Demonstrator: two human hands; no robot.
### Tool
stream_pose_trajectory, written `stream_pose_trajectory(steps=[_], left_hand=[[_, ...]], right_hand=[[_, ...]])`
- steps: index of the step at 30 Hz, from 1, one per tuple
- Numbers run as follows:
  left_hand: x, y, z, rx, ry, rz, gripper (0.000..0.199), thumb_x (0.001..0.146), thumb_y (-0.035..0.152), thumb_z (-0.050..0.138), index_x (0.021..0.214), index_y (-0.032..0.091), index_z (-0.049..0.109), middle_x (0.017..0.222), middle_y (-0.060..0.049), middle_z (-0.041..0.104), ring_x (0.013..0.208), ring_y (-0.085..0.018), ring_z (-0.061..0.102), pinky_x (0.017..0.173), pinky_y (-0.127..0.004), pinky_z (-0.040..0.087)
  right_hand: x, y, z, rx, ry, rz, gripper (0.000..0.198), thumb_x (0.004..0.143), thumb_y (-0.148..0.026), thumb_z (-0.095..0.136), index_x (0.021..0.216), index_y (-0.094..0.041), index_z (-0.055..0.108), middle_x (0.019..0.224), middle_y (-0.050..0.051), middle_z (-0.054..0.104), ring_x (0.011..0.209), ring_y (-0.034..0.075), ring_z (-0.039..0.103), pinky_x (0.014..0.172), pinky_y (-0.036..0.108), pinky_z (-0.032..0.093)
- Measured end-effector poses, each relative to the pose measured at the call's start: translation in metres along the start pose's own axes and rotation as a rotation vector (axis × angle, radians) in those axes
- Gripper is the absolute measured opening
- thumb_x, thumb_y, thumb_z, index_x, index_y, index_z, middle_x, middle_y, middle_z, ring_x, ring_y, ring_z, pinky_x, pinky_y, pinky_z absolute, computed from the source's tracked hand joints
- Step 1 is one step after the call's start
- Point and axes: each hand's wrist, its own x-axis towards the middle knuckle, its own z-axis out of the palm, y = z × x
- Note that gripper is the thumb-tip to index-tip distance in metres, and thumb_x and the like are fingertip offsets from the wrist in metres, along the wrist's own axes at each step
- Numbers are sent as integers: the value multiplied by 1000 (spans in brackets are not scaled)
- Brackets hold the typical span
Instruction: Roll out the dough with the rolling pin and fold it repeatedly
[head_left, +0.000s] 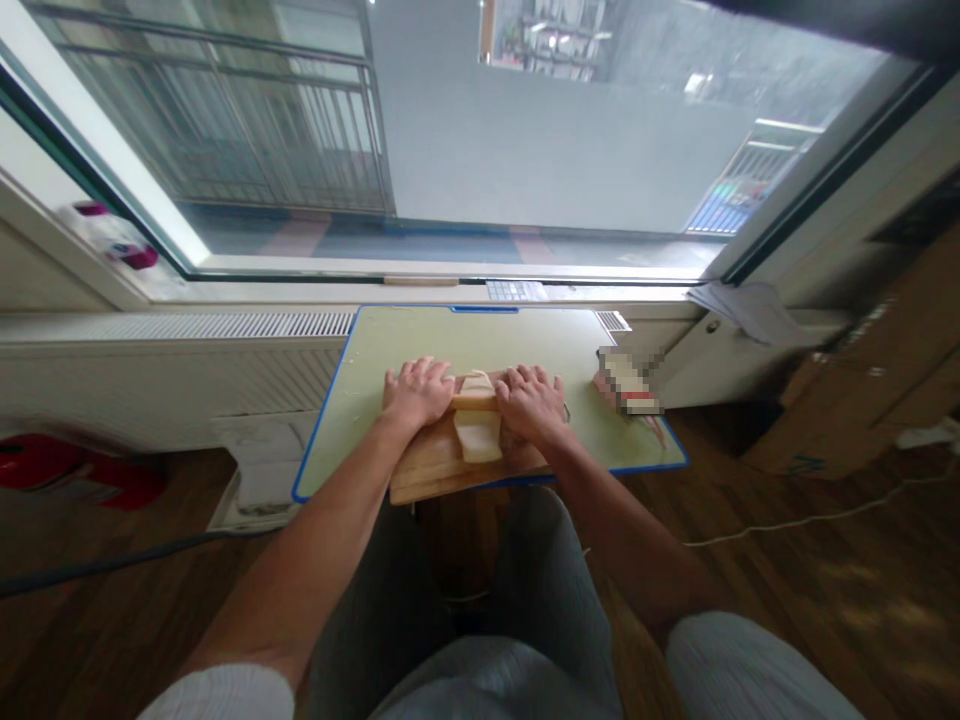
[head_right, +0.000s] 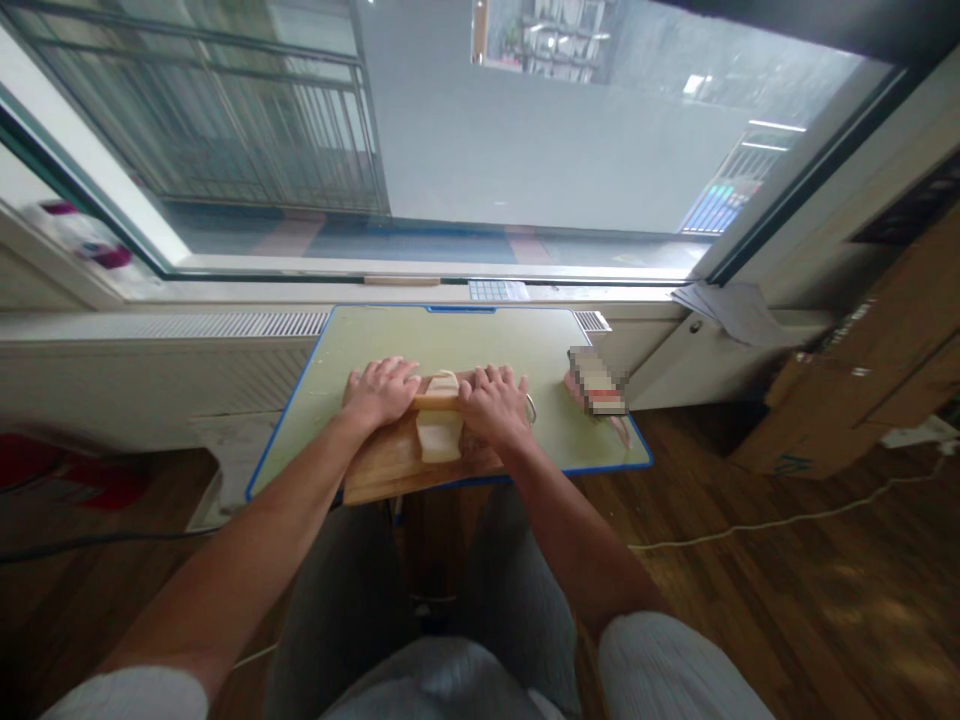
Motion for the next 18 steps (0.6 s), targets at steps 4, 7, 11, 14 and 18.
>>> stream_pose_trajectory(steps=[4,7,11,14,18], left_hand=[[-24,2,3,18,53,19,57,108,51,31,151,36,65,169,-7,53,155,-33,47,127,-62,33],[-44,1,4,17,78,32,57,109,51,30,152,34,64,169,-6,54,156,-32,46,128,-58,33],[-69,1,4,3,122,58,59,110,50,30,155,30,62,168,-7,54,155,-32,47,128,-53,35],[-75,2,4,5,133,43,60,110,52,30,156,30,60,169,-7,53,156,-32,46,128,-54,35],[-62,5,5,18,157,12,58,109,53,32,152,31,65,169,-8,53,155,-34,46,125,-58,36]], right_hand=[[-25,-1,1,12,25,8,62,114,-54,27,158,-23,57,170,10,50,160,33,36,130,60,27],[-44,-2,0,18,38,9,66,114,-55,25,163,-20,52,173,10,46,163,31,32,132,56,23],[-64,-2,0,17,45,7,69,114,-56,26,167,-18,47,175,11,42,165,28,30,134,53,18],[-67,-2,2,20,55,1,71,113,-59,27,167,-16,46,176,12,40,165,29,30,133,55,19],[-55,-2,4,37,54,27,70,114,-60,26,165,-18,49,174,12,44,164,30,32,133,57,19]])
